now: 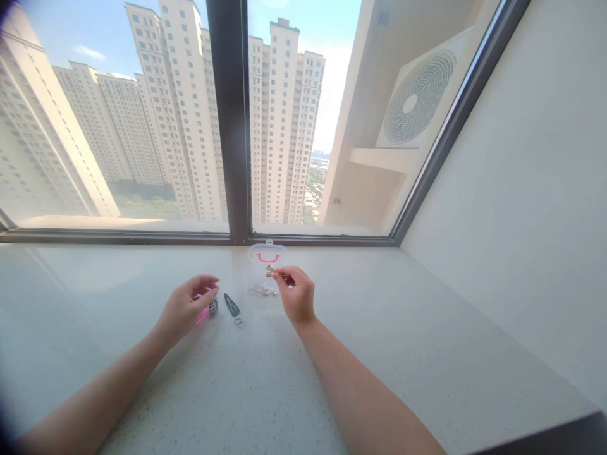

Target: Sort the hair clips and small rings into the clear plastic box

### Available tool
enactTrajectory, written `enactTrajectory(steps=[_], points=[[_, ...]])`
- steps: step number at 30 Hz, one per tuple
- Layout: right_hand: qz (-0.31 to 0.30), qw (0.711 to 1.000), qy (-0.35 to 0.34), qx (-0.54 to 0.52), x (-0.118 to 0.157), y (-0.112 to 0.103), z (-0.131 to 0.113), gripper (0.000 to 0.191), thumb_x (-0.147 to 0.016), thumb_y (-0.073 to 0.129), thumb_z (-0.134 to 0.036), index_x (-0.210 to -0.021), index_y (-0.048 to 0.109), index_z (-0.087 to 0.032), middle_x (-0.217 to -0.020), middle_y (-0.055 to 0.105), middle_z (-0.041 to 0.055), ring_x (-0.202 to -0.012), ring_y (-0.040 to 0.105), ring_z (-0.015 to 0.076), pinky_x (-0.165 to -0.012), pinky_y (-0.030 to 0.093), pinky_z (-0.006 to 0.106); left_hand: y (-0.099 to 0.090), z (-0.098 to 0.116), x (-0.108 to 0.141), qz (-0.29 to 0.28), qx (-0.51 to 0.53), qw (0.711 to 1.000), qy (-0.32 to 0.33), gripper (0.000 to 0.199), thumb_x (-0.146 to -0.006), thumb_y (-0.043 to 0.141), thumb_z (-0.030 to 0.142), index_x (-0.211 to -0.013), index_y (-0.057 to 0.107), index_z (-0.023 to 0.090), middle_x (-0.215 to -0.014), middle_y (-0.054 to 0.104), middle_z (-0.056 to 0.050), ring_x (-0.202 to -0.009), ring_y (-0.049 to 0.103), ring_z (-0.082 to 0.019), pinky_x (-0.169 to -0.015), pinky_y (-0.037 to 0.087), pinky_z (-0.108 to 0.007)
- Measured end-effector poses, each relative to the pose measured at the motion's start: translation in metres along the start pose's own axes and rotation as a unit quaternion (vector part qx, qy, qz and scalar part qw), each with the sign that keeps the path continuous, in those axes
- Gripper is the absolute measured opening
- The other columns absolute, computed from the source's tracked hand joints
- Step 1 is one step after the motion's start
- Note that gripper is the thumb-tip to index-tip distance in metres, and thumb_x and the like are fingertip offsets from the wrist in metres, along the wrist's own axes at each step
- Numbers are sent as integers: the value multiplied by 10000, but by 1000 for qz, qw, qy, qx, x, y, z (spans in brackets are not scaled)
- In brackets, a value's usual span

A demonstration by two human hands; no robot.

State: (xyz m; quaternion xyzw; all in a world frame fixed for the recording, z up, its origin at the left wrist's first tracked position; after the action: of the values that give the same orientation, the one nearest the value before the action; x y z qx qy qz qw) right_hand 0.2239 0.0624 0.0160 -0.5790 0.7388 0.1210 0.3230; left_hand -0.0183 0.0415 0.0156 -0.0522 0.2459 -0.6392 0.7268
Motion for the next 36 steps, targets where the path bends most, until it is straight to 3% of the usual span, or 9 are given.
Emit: enactTrajectory(steps=[5, 10, 13, 23, 29, 36], points=[[8, 998, -39, 47, -8, -5, 11, 169, -850, 577, -312, -854, 697, -194, -888, 698, 84, -798, 605, 199, -718, 481, 331, -4, -1, -1, 19, -128, 992, -2, 262, -776, 526, 380, -889, 650, 179, -727, 662, -21, -622, 603, -178, -617, 460, -272], [-37, 991, -90, 95, -5, -1, 8, 146, -858, 581, -261, -880, 718, -218, -874, 714, 66, -844, 593, 214, -784, 463, 353, -9, 3, -2, 3, -222, 975, 5, 254, -771, 492, 323, -865, 686, 190, -821, 700, -53, -736, 640, -220, -692, 471, -299], [-33, 988, -91, 120, -5, -2, 9, 132, -832, 621, -250, -911, 716, -203, -835, 709, 70, -800, 579, 215, -776, 461, 352, -12, 1, -3, -20, -256, 966, 14, 255, -764, 489, 291, -870, 697, 188, -870, 705, -68, -788, 646, -232, -726, 471, -309], [-59, 977, -95, 183, -5, 1, 10, 123, -850, 620, -274, -889, 720, -215, -844, 720, 50, -826, 578, 209, -810, 372, 348, 0, -8, 3, -110, -328, 935, 75, 457, -715, 600, 412, -1093, 657, 163, -1098, 654, -133, -1044, 585, -319, -882, 435, -397], [-68, 973, -102, 196, -4, 3, 9, 129, -866, 608, -269, -918, 718, -227, -865, 730, 34, -849, 585, 194, -844, 302, 344, 3, -11, 3, -116, -363, 923, 62, 395, -741, 550, 318, -1096, 656, 182, -1126, 658, -125, -1059, 581, -303, -887, 429, -397], [-89, 971, -81, 207, -4, 5, 15, 148, -877, 597, -283, -962, 716, -259, -890, 732, 24, -882, 585, 194, -858, 252, 351, 2, -6, 2, -122, -324, 936, 67, 390, -737, 537, 299, -1063, 672, 132, -1035, 698, -133, -977, 624, -296, -856, 455, -374]])
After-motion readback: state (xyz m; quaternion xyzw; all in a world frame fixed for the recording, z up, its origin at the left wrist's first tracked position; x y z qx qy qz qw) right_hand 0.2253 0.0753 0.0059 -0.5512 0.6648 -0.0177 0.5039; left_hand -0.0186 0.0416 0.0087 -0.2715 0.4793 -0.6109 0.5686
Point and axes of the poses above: each hand's wrist, its own x-axis away from the middle knuckle, its own y-axis out of the palm, z = x × y, the point moved 3 cm from there along -x, towards the middle knuckle
